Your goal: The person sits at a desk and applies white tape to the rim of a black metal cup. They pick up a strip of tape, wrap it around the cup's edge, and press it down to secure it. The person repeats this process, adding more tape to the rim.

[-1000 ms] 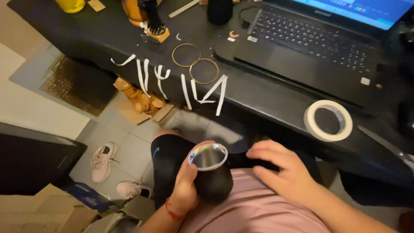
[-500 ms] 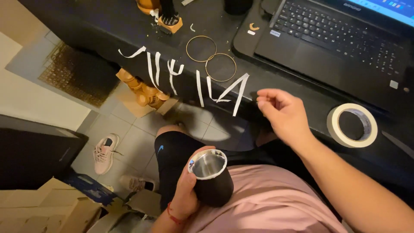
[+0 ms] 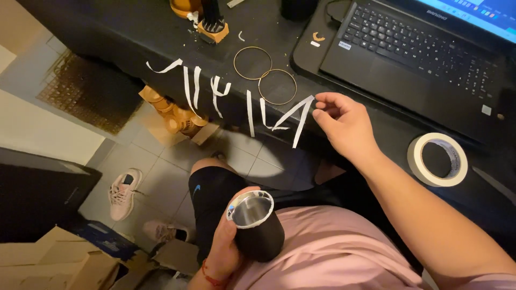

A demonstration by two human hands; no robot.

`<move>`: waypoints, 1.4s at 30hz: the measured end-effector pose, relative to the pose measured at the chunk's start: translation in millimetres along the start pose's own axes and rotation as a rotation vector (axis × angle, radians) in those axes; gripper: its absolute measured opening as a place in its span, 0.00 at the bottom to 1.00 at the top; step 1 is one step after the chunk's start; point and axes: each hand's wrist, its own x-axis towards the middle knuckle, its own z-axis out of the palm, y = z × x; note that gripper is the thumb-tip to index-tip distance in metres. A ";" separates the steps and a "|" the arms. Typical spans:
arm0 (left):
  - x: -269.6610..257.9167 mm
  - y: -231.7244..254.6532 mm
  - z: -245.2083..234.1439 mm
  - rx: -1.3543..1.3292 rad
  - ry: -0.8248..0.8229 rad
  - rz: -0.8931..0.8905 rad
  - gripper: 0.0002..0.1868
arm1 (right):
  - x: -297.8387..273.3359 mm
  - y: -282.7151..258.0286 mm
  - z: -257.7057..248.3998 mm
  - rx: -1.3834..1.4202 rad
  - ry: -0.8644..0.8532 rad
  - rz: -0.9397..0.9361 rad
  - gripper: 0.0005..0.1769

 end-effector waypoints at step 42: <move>-11.2 9.3 -36.7 0.043 0.073 0.059 0.40 | -34.4 90.9 85.0 0.123 -0.653 0.355 0.23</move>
